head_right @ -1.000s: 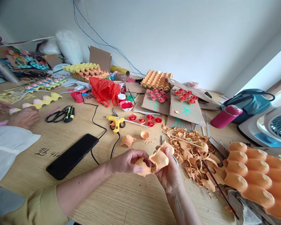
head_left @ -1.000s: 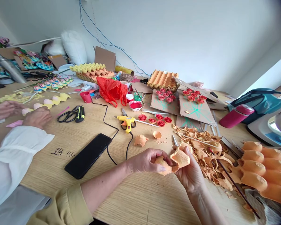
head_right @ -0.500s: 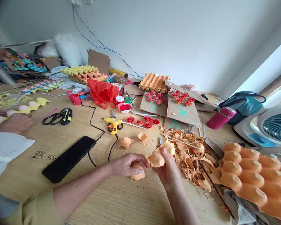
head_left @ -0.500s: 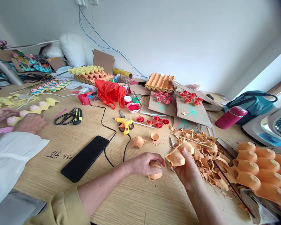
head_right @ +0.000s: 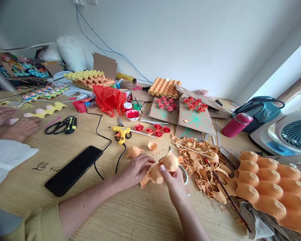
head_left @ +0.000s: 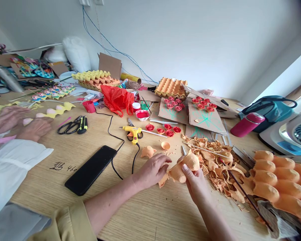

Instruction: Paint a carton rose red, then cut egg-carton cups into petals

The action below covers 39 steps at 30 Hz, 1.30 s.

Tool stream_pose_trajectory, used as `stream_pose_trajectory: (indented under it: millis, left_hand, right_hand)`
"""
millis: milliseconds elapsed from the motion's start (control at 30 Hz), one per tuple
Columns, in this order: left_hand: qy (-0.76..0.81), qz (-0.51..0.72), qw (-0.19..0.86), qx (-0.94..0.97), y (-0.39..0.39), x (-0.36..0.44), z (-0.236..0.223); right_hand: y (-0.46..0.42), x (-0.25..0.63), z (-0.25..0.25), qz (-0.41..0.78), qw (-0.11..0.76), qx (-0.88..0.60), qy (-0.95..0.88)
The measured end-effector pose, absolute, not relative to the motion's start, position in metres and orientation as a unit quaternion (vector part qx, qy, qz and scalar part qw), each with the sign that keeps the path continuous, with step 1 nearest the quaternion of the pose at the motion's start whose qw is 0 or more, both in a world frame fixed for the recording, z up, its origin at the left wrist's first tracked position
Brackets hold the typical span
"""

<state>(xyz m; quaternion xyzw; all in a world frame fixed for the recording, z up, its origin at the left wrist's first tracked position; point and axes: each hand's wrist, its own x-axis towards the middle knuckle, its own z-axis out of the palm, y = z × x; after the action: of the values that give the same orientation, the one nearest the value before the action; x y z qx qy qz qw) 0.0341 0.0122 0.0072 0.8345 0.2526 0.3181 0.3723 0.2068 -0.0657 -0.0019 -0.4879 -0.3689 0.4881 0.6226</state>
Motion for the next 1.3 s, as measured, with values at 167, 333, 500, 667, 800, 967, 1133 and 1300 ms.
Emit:
stream_pose_trajectory:
  millis: [167, 333, 500, 667, 800, 967, 1133, 1300]
  left_hand:
    - [0.213, 0.352, 0.482, 0.774, 0.006, 0.03, 0.014]
    - [0.151, 0.32, 0.561, 0.748, -0.005, 0.032, 0.015]
    - [0.162, 0.335, 0.545, 0.752, -0.009, 0.035, 0.018]
    - [0.128, 0.357, 0.514, 0.769, -0.011, 0.034, 0.024]
    - [0.143, 0.367, 0.498, 0.773, -0.011, 0.034, 0.024]
    - [0.18, 0.386, 0.449, 0.786, -0.007, 0.032, 0.025]
    - [0.177, 0.363, 0.404, 0.82, -0.008, 0.029, 0.027]
    - [0.211, 0.347, 0.369, 0.836, -0.011, 0.031, 0.03]
  right_hand:
    - [-0.066, 0.203, 0.002, 0.426, 0.595, -0.538, -0.418]
    - [-0.068, 0.191, 0.005, 0.347, 0.58, -0.555, -0.484]
    - [-0.071, 0.188, 0.011, 0.389, 0.556, -0.526, -0.513]
    - [-0.07, 0.197, 0.018, 0.42, 0.547, -0.477, -0.546]
    - [-0.07, 0.202, 0.011, 0.481, 0.563, -0.426, -0.52]
    - [-0.071, 0.203, 0.002, 0.513, 0.64, -0.405, -0.403]
    - [-0.069, 0.201, 0.007, 0.498, 0.663, -0.408, -0.381]
    - [-0.071, 0.204, 0.012, 0.499, 0.653, -0.368, -0.435]
